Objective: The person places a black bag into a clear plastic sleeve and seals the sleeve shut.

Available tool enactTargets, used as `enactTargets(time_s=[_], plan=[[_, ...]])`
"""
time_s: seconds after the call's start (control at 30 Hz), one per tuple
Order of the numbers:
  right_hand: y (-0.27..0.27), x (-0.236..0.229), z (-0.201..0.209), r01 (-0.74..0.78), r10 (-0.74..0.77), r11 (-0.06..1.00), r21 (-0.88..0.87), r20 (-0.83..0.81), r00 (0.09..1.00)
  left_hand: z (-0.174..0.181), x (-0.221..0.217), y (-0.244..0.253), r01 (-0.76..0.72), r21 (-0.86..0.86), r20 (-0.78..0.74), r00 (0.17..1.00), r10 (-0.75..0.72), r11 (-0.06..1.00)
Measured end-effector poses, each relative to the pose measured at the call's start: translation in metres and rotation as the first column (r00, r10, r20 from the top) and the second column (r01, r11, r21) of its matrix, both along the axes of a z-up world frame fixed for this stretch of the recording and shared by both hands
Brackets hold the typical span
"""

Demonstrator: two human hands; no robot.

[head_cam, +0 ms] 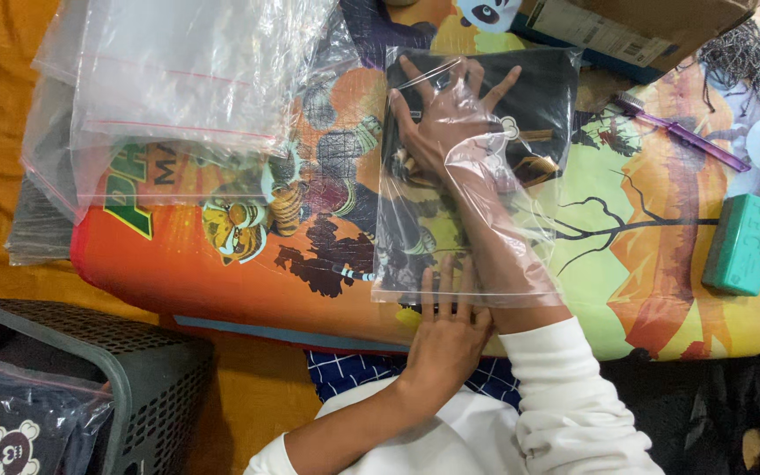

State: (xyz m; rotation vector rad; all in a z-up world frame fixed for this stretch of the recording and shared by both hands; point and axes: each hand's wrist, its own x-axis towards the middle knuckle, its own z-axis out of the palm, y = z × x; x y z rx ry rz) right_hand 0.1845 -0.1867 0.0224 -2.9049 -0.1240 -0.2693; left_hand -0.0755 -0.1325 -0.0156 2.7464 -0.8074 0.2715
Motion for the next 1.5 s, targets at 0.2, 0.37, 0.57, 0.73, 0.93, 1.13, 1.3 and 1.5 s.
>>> enactTargets(time_s=[0.2,0.37,0.57,0.73,0.93,1.13,1.3,1.5], plan=[[-0.013,0.011,-0.036,-0.034,0.041,0.999,-0.041,0.173,0.984,0.002,-0.001,0.002,0.011,0.031,-0.009,1.000,-0.011,0.999],[-0.016,-0.027,-0.005,0.248,-0.269,0.961,-0.122,-0.206,0.941,0.004,-0.002,0.002,0.001,0.043,0.029,1.000,-0.002,0.999],[-0.030,-0.051,0.016,0.438,-0.422,0.899,0.014,-0.243,0.874,0.000,-0.003,0.000,0.003,0.028,0.024,1.000,-0.004,1.000],[-0.023,-0.057,0.038,0.458,-0.395,0.876,0.153,-0.318,0.862,-0.002,-0.002,0.001,-0.004,0.157,0.021,1.000,0.001,0.988],[-0.024,-0.056,0.013,0.470,-0.448,0.877,0.101,-0.183,0.875,0.073,0.011,0.035,0.194,-0.282,-0.017,0.978,-0.207,0.940],[-0.056,-0.042,-0.055,0.106,-0.137,0.984,0.146,0.218,0.966,0.118,0.082,0.072,0.177,-0.745,0.128,0.984,-0.122,0.643],[-0.046,-0.054,-0.007,-0.183,0.172,0.978,0.097,0.116,0.978,0.069,0.219,0.082,-0.226,-0.604,-0.229,0.968,0.105,0.764],[-0.043,-0.050,-0.007,-0.141,0.142,0.989,-0.036,0.006,0.990,0.043,0.297,0.071,-0.432,-0.516,-0.578,0.813,0.072,0.739]])
